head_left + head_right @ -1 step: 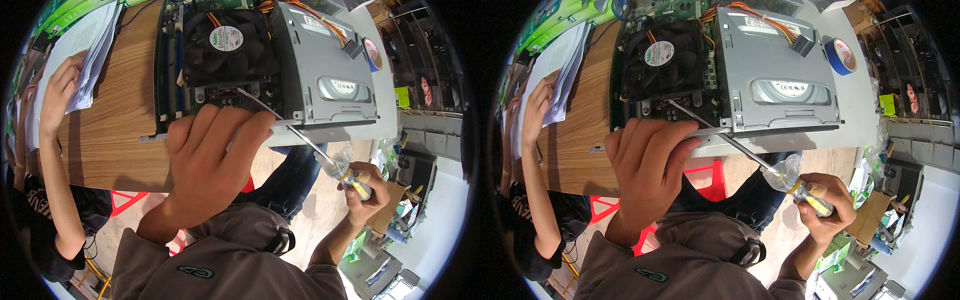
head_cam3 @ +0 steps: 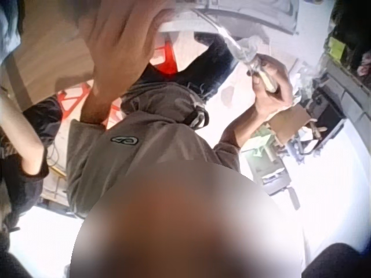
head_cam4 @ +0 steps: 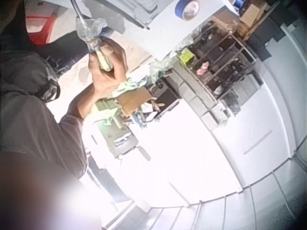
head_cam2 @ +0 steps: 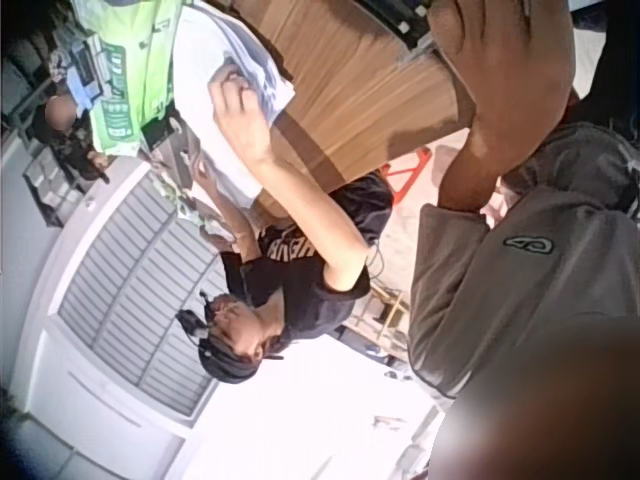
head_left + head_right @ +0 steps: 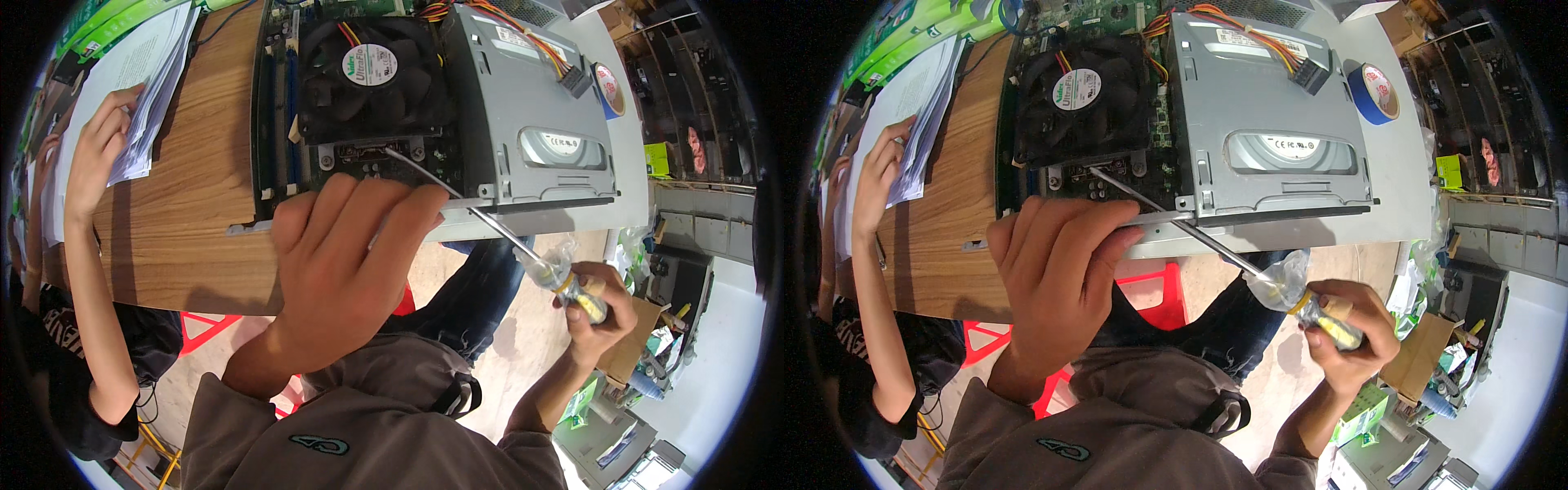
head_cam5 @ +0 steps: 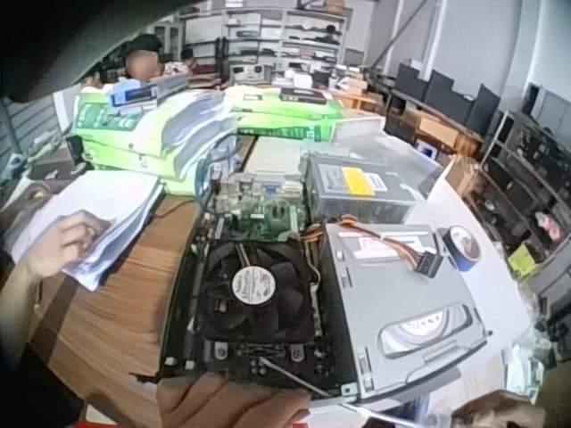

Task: The person disassembles a computer by using a screwdriver to remove screws from the case and internal components, then pulls a metal internal bracket and a circuit board away from the chassis.

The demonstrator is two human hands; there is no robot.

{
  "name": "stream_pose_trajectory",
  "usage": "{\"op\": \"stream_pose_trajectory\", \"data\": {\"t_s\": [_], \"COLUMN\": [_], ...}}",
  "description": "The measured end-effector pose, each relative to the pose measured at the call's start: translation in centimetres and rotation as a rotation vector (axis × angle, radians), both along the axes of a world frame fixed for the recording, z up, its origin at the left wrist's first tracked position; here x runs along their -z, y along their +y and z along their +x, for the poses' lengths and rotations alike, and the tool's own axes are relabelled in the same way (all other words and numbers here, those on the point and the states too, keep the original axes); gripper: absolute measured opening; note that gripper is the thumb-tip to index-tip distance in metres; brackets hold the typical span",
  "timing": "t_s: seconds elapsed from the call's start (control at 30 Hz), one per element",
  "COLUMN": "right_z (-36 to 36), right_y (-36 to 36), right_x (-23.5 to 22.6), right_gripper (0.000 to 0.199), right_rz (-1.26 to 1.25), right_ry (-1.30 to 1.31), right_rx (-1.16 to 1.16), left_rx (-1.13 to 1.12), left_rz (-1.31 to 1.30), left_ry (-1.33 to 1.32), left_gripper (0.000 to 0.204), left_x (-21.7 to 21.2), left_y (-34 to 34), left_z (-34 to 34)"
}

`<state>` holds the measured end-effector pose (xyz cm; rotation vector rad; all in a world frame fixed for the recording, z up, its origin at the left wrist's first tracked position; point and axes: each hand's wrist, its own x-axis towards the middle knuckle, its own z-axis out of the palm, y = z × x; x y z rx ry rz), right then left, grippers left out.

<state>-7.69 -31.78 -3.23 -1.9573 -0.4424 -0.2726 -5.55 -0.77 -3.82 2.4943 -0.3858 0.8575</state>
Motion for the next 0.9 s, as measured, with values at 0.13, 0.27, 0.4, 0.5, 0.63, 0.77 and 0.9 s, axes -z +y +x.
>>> {"op": "stream_pose_trajectory", "data": {"t_s": [0.13, 0.27, 0.4, 0.5, 0.63, 0.77, 0.9], "right_z": [0.9, 0.5, -0.4, -2.2, -7.1, -10.8, -9.6], "right_y": [-0.9, -1.1, -0.1, 1.6, 4.6, 5.9, 8.4], "right_x": [0.8, 1.4, 0.4, -0.5, -0.5, 0.7, 1.0], "right_gripper": [0.038, 0.040, 0.039, 0.038, 0.053, 0.084, 0.090], "right_rz": [0.016, 0.036, 0.004, -0.002, 0.188, 0.336, 0.558], "right_ry": [0.030, 0.039, 0.036, 0.037, 0.331, 0.633, 0.642], "right_rx": [-0.037, -0.038, 0.038, 0.134, 0.199, 0.004, -0.163], "left_rx": [-0.009, -0.040, -0.053, -0.060, -0.115, -0.145, -0.150], "left_rz": [-0.018, -0.059, -0.044, -0.042, 0.000, 0.058, 0.092], "left_ry": [-0.055, 0.041, 0.066, 0.075, 0.105, 0.130, 0.152], "left_gripper": [0.029, 0.018, 0.022, 0.024, 0.027, 0.029, 0.033], "left_x": [0.4, -0.2, -0.2, -0.4, -1.0, -1.2, -1.3], "left_y": [-0.2, -0.4, -0.4, -0.7, -1.4, -1.5, -1.6], "left_z": [0.3, -0.1, -0.3, -0.2, 0.0, 0.1, -0.1]}}
